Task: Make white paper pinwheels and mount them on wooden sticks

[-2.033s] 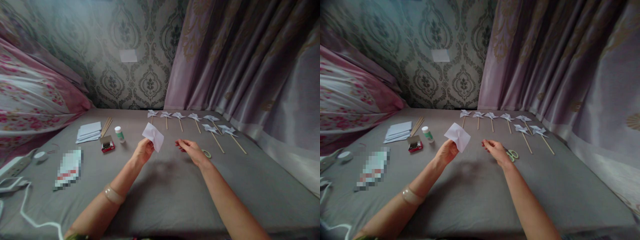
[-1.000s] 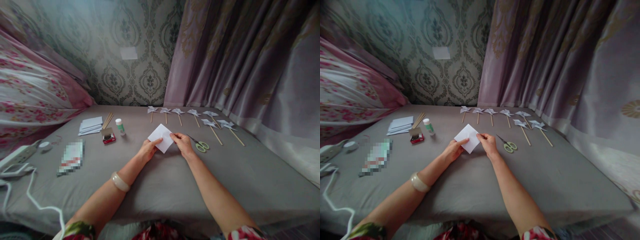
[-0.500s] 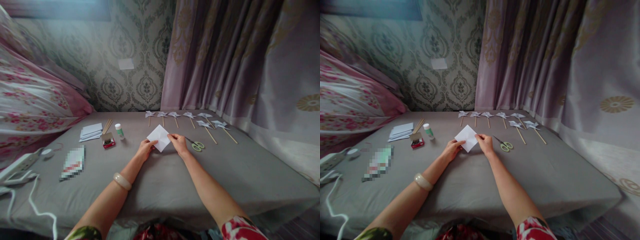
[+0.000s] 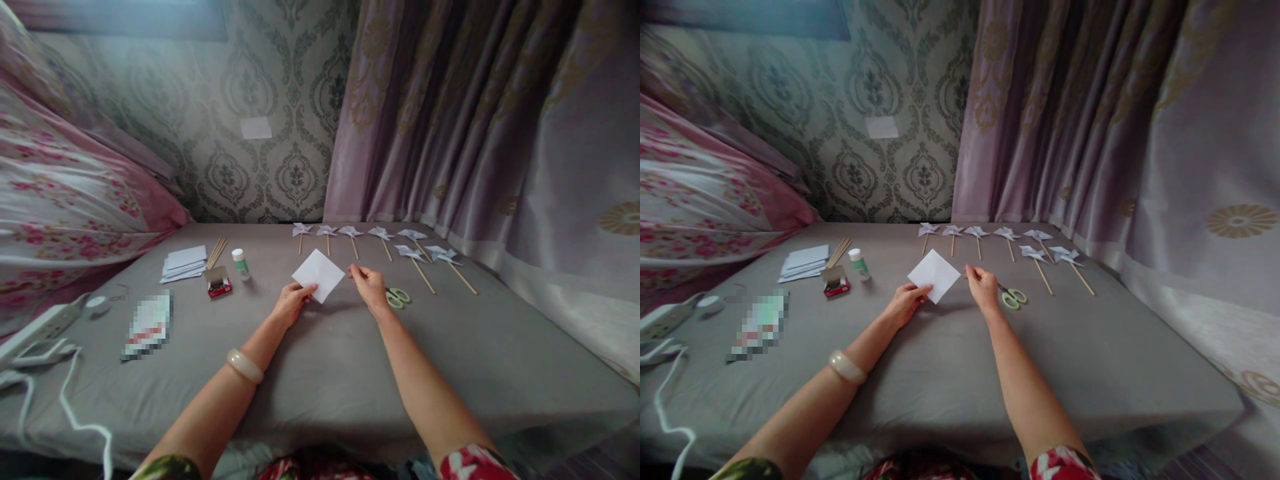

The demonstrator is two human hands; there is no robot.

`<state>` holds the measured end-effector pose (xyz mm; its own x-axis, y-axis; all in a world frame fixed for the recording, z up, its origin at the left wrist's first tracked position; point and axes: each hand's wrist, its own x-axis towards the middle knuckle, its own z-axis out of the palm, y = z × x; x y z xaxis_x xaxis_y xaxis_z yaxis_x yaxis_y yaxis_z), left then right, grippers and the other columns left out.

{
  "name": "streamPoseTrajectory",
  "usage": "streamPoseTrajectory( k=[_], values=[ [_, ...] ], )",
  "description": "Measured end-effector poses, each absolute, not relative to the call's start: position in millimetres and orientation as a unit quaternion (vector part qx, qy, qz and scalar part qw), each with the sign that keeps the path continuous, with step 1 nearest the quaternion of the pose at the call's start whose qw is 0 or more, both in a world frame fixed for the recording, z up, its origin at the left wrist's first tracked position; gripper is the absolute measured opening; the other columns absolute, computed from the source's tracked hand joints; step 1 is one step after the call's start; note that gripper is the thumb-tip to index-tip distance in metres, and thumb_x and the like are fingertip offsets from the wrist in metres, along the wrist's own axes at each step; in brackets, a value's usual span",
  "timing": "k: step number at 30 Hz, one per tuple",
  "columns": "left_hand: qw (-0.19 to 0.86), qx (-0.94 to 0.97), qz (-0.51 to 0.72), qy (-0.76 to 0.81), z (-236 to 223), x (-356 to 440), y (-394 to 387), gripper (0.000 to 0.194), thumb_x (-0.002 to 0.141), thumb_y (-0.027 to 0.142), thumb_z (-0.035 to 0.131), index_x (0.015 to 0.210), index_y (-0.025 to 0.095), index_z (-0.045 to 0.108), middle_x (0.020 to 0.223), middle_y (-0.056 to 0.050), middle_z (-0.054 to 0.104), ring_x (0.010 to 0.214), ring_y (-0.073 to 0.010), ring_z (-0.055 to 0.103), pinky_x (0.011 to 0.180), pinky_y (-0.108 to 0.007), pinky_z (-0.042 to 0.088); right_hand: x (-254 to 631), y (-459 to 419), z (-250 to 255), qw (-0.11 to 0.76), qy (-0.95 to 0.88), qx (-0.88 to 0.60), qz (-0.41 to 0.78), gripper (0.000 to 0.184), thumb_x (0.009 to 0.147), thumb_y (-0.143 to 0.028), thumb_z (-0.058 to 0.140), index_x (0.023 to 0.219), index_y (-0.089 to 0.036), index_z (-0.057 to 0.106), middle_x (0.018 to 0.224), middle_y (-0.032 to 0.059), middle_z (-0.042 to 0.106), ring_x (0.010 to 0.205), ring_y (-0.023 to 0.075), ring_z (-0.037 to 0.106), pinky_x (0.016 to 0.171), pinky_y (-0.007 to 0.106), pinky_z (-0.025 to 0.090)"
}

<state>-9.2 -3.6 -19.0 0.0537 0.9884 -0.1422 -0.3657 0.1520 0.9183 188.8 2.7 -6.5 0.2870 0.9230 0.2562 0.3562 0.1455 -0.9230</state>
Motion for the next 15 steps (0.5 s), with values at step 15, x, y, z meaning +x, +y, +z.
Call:
streamPoseTrajectory(
  k=[15],
  values=[
    [0.680, 0.240, 0.573, 0.391, -9, -17, -3, 0.034, 0.043, 0.020, 0.088, 0.068, 0.009, 0.066, 0.061, -0.001, 0.061, 0.048, -0.0053, 0.048, 0.044, -0.019, 0.033, 283, -36, 8, 0.028, -0.625, -0.779, 0.039, 0.025, 0.078, -0.035, 0.059, 0.094, -0.021, 0.071, 0.095, 0.0110, 0.073, 0.088, 0.0244, 0.067, 0.067, 0.029, 0.042]
  ],
)
